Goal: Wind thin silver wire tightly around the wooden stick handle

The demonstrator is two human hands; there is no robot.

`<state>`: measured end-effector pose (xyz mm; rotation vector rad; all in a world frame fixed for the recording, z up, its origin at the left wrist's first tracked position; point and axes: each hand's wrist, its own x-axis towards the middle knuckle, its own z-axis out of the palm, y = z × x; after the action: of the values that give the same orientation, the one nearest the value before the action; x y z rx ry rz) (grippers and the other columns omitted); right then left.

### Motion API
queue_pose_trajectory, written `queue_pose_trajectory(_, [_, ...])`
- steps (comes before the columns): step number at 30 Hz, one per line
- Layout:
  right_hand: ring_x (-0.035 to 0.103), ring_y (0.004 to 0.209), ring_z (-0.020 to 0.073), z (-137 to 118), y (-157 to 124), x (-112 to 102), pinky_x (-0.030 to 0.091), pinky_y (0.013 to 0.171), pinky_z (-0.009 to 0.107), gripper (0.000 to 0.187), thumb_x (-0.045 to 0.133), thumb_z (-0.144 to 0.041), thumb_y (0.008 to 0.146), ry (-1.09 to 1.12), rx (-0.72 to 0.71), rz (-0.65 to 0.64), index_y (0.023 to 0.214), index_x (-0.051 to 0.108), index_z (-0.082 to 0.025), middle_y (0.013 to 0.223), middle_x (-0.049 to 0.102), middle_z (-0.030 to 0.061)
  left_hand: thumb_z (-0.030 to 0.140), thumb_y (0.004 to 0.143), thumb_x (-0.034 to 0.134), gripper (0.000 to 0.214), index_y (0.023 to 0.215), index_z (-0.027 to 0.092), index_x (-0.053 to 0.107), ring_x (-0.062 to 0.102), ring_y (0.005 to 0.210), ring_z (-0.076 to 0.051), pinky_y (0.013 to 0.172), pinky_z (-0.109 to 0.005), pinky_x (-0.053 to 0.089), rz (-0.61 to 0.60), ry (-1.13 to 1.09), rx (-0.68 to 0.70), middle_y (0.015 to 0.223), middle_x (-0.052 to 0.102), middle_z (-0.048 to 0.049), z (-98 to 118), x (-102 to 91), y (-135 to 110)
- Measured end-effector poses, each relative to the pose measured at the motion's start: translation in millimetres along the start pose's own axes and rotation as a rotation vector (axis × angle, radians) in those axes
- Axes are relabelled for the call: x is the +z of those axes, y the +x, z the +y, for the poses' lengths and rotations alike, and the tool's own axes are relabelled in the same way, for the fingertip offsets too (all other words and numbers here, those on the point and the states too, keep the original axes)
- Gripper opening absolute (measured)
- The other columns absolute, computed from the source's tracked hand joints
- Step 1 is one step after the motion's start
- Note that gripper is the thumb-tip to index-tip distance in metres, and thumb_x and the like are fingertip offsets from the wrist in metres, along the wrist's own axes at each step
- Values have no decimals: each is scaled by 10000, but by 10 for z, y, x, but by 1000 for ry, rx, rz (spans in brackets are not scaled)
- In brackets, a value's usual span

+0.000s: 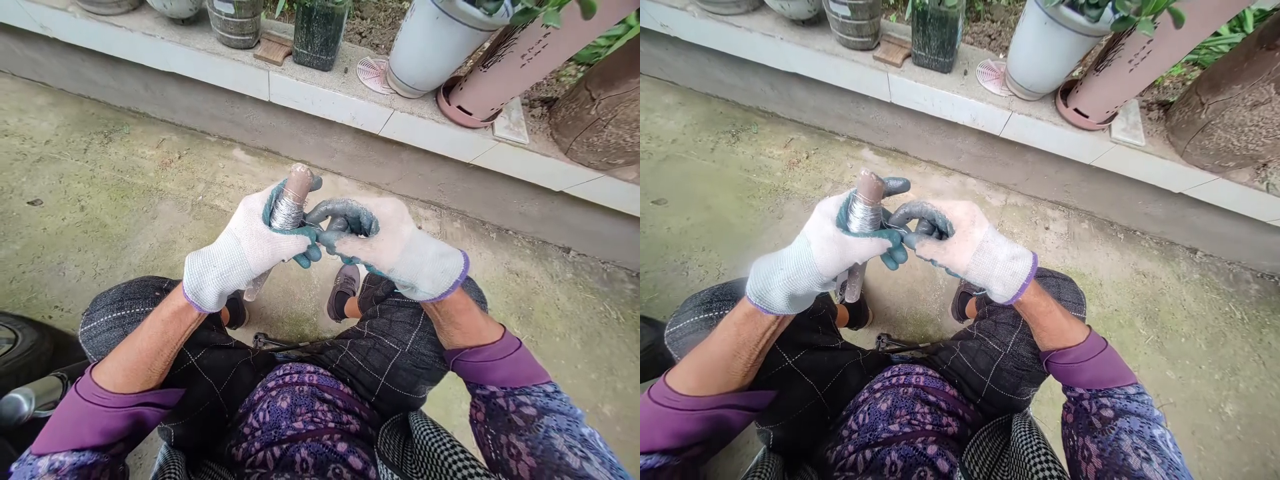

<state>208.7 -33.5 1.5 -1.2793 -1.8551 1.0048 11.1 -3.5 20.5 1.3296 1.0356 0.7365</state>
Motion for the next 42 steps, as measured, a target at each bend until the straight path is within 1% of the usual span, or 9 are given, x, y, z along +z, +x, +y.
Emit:
queue_pose_trajectory(7, [494,621,103,62,41,-84,419,609,243,264,581,-148,781,-27,3,-162,1013,704,-167,701,596,-31,84,576,730,617,1186,155,665,678,722,-186,612,-250,557,-76,7,1,899,717,-33,-83,99,9])
queue_pose_trajectory(14, [509,651,109,52,24,2,391,629,245,112,590,-177,785,-239,2,-159,864,668,-160,748,646,-15,119,592,740,695,1278,142,631,680,809,-195,718,-284,575,-50,33,15,1018,724,-63,-268,148,-107])
queue_pose_trajectory(17, [553,670,117,9,-78,138,396,646,244,130,561,-194,859,-403,19,-159,908,680,-172,787,682,-6,130,604,732,736,1327,122,597,680,888,-209,796,-308,572,-23,38,12,1088,714,-81,-377,191,-236])
queue_pose_trajectory(23, [658,728,188,-236,-411,315,425,643,283,211,502,-256,975,-866,114,-228,1088,669,-191,869,742,74,145,616,723,684,1288,110,601,665,923,-213,846,-316,553,38,86,6,1029,707,-65,-468,352,-540])
queue_pose_trajectory(29, [710,837,217,-246,-652,294,412,628,289,219,463,-225,990,-927,165,-185,1094,655,-202,980,758,115,170,620,747,637,1241,114,619,663,942,-218,869,-314,542,22,125,-18,1029,703,-50,-413,565,-624])
queue_pose_trajectory(32, [711,818,231,-64,-734,230,400,616,300,233,455,-206,978,-866,143,-135,1090,659,-187,956,751,130,180,619,764,655,1253,103,620,669,977,-230,897,-326,540,-8,155,-53,1067,709,-65,-372,705,-580])
queue_pose_trajectory(35, [701,810,225,173,-825,127,427,654,302,236,483,-239,960,-674,148,-55,1089,672,-182,930,753,115,178,607,782,771,1347,108,576,679,1017,-245,934,-355,542,-23,117,-97,1112,721,-83,-333,853,-534])
queue_pose_trajectory(39, [683,849,181,485,-945,29,490,736,283,188,547,-223,869,-99,98,118,1004,671,-179,952,754,75,181,610,805,871,1427,113,515,722,941,-245,923,-381,566,-69,-14,-204,1033,757,-88,-289,1019,-525])
queue_pose_trajectory(42, [666,776,149,619,-1014,16,524,720,278,144,571,-197,794,332,77,176,921,634,-169,888,733,50,209,622,826,844,1410,121,535,738,889,-253,869,-384,592,-64,-69,-208,978,768,-91,-272,1084,-559])
